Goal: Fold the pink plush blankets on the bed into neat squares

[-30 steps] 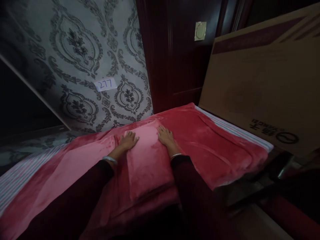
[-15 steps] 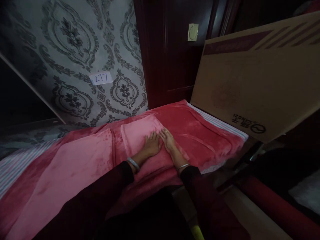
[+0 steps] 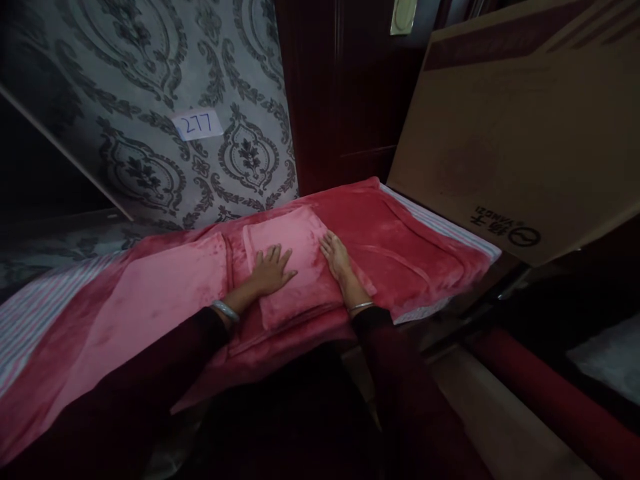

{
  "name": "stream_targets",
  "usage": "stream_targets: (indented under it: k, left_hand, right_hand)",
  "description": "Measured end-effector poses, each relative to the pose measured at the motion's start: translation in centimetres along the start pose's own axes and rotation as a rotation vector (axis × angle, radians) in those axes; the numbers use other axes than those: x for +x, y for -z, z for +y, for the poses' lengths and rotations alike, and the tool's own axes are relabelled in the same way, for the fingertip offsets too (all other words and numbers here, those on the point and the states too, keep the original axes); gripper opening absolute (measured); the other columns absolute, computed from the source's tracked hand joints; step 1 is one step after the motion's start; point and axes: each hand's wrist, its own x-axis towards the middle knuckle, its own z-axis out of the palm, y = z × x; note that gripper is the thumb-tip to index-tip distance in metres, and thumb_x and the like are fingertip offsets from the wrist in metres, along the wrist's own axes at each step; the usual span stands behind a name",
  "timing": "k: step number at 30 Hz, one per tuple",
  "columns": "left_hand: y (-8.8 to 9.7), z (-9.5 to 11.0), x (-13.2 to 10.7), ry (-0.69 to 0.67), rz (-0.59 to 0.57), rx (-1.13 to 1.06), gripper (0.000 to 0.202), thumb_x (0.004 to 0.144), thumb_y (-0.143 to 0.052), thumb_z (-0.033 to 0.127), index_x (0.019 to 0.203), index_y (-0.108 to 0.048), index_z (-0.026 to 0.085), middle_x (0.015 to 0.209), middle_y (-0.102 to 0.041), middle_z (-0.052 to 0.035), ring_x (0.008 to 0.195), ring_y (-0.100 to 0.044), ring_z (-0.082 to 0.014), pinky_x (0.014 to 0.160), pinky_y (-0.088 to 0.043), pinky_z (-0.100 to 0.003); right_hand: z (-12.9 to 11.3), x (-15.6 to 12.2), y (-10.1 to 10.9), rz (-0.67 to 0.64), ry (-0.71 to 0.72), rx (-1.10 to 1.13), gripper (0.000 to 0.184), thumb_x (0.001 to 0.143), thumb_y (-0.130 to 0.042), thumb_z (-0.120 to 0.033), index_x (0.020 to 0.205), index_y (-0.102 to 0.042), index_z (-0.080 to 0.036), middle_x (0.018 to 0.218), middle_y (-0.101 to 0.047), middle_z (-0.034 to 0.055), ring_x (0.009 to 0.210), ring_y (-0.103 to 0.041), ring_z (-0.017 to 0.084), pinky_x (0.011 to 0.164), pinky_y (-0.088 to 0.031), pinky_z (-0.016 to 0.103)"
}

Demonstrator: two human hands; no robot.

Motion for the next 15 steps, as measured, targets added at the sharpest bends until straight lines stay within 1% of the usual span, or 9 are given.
stream_targets:
  k: [3,5,6,8,10,11,13,15]
  left_hand:
    - [1.5,-1.5,-1.0,0.021,-0.086,0.008,0.076,0.103,-0.042,0.052,0.164,-0.024,0.011,0.171,-0.02,-0.0219,0.16,-0.013,-0.0358,0.128,-0.011,-0.057]
    - [2.8,-1.3,-1.4,0.047,-0.12,-0.006,0.073,0.103,-0.044,0.048,0.161,-0.03,0.005,0.167,-0.03,-0.0259,0.157,-0.024,-0.0371,0.127,-0.014,-0.057]
    - [3.4,-0.7,-1.6,0.052,-0.125,-0.015,0.072,0.103,-0.043,0.047,0.159,-0.032,0.003,0.165,-0.034,-0.0272,0.155,-0.029,-0.0378,0.126,-0.016,-0.058]
    - [4.2,1.5,-2.0,0.014,-0.12,-0.038,0.069,0.104,-0.039,0.047,0.158,-0.033,0.005,0.164,-0.037,-0.0249,0.153,-0.033,-0.0364,0.127,-0.017,-0.056]
    - [4.2,4.5,-2.5,-0.09,-0.103,-0.079,0.066,0.104,-0.037,0.048,0.159,-0.033,0.012,0.167,-0.035,-0.0183,0.155,-0.03,-0.0327,0.128,-0.017,-0.052]
    - [4.0,6.1,-2.7,-0.15,-0.088,-0.105,0.065,0.104,-0.037,0.047,0.159,-0.033,0.014,0.168,-0.034,-0.0164,0.155,-0.029,-0.0318,0.128,-0.018,-0.051]
    - [3.0,8.8,-3.3,-0.217,-0.07,-0.143,0.064,0.103,-0.037,0.045,0.159,-0.033,0.014,0.168,-0.033,-0.0169,0.156,-0.029,-0.033,0.126,-0.021,-0.054]
    - [1.7,10.4,-3.9,-0.223,-0.067,-0.155,0.066,0.103,-0.035,0.044,0.161,-0.031,0.012,0.17,-0.028,-0.0189,0.157,-0.024,-0.0357,0.126,-0.02,-0.059]
  right_hand:
    - [-0.3,0.1,0.0,-0.011,-0.006,-0.009,0.07,0.105,0.006,-0.042,0.166,-0.015,-0.016,0.169,-0.029,0.0179,0.148,-0.045,0.016,0.118,-0.041,0.04]
    - [-0.5,0.2,0.0,-0.001,-0.018,0.023,0.069,0.105,0.004,-0.04,0.165,-0.016,-0.015,0.168,-0.032,0.0181,0.147,-0.046,0.016,0.118,-0.041,0.04]
    - [-0.5,0.3,0.0,0.002,-0.023,0.029,0.068,0.105,0.004,-0.04,0.165,-0.017,-0.015,0.168,-0.032,0.0181,0.146,-0.047,0.016,0.118,-0.042,0.04]
    - [-0.5,0.3,0.1,-0.002,-0.022,0.014,0.069,0.105,0.004,-0.041,0.165,-0.018,-0.015,0.168,-0.032,0.0179,0.146,-0.047,0.017,0.117,-0.042,0.04]
    - [-0.5,0.3,0.2,-0.002,-0.011,-0.004,0.069,0.105,0.003,-0.045,0.164,-0.02,-0.017,0.168,-0.033,0.0171,0.146,-0.047,0.018,0.117,-0.042,0.041]
    - [-0.5,0.3,0.2,0.001,-0.006,-0.001,0.069,0.105,0.002,-0.046,0.164,-0.022,-0.018,0.168,-0.034,0.0168,0.146,-0.047,0.018,0.117,-0.042,0.042]
    - [-0.5,0.3,0.3,0.01,-0.003,0.025,0.068,0.106,0.0,-0.046,0.163,-0.024,-0.018,0.167,-0.035,0.0166,0.146,-0.048,0.019,0.118,-0.042,0.043]
    - [-0.4,0.3,0.4,0.013,-0.004,0.068,0.067,0.106,0.0,-0.044,0.162,-0.026,-0.018,0.166,-0.036,0.0164,0.146,-0.048,0.018,0.118,-0.041,0.043]
